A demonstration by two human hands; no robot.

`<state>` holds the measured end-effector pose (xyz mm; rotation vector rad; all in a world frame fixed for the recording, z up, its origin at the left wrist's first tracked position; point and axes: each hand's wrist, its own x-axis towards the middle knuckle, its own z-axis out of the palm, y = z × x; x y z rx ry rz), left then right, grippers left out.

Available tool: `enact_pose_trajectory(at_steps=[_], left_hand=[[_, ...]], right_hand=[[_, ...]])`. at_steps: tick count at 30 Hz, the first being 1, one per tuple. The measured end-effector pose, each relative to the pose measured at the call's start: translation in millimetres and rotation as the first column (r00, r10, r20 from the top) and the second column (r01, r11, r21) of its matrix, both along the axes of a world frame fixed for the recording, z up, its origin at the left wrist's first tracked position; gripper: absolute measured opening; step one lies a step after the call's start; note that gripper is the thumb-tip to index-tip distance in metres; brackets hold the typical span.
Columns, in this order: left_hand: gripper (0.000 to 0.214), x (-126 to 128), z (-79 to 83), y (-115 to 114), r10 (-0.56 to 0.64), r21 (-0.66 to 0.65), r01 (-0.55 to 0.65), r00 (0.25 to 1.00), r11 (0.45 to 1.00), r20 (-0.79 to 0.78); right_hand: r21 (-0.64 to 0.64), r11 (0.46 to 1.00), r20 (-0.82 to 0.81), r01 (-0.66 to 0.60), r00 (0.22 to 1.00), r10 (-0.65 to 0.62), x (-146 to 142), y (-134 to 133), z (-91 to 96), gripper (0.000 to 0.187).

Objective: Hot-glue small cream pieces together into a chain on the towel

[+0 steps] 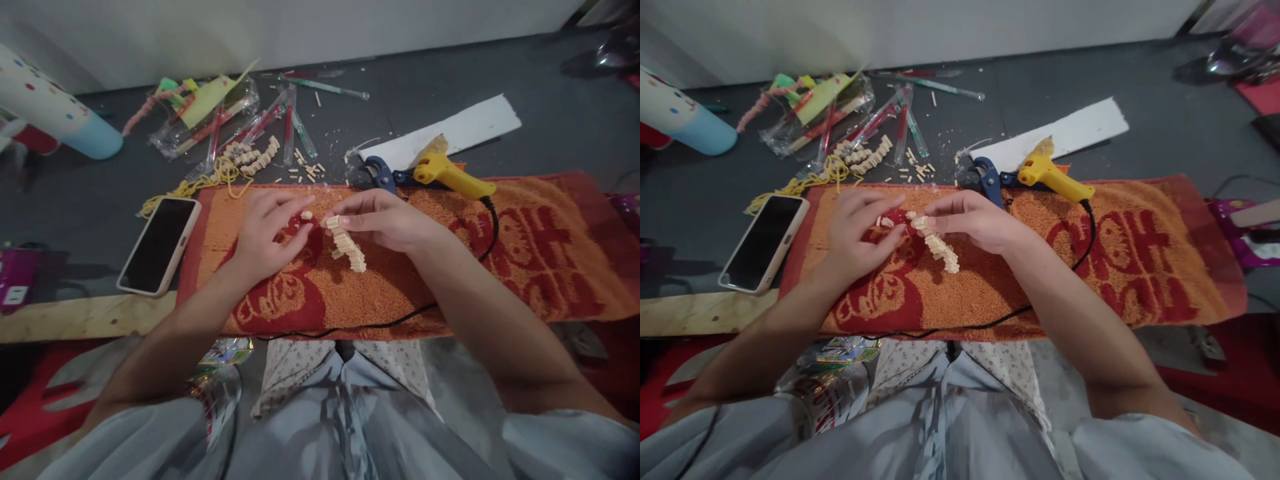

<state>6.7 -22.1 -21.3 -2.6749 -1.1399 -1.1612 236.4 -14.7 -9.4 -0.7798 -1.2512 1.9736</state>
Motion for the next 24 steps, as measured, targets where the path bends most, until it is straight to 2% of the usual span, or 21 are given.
enact_pose_trajectory(at_steps=[3, 5, 9, 12, 14, 17, 21, 24], left_hand=[[0.03, 2, 4.6, -3, -0.144, 0.169, 0.145, 0.989, 0.975, -0.02], [0.031, 4, 5.6, -3, -0.19, 0.205, 0.193, 0.981, 0.96, -0.034], [0.028, 2, 3.4, -1, -0.156, 0.165, 0.151, 0.988, 0.975, 0.015], [0.022, -2, 1.6, 1, -0.12, 0.09, 0.115, 0.991, 0.989, 0.051], [0.02, -4, 0.7, 1, -0.116, 0.068, 0.113, 0.992, 0.991, 0.048], [0.02, -3, -0.8, 1, -0.153, 0.073, 0.152, 0.988, 0.986, 0.004], [0.015, 2, -2.7, -1, -0.215, 0.044, 0.217, 0.975, 0.975, -0.059], [0.012, 7, -2.9, -3, -0.285, 0.049, 0.292, 0.952, 0.955, -0.115]], right_hand=[[0.019, 1.0, 0.027, 0.018, 0.999, -0.018, -1, 0, -0.5, 0.031], [0.021, 0.999, 0.054, 0.027, 0.998, -0.028, -1, 0, -0.1, 0.032], [0.032, 0.993, 0.126, 0.112, 0.985, -0.115, 5, 0, 3.6, 0.032], [0.136, 0.978, 0.217, 0.158, 0.958, -0.185, 15, 2, 7.9, 0.028], [0.237, 0.965, 0.32, 0.107, 0.93, -0.182, 20, 5, 9.6, 0.025], [0.381, 0.921, 0.518, -0.086, 0.844, -0.136, 23, 10, 7.9, 0.022], [0.503, 0.802, 0.692, -0.322, 0.706, -0.151, 13, 14, 0.3, 0.02], [0.588, 0.723, 0.725, -0.362, 0.633, -0.272, 4, 13, -3.7, 0.015]])
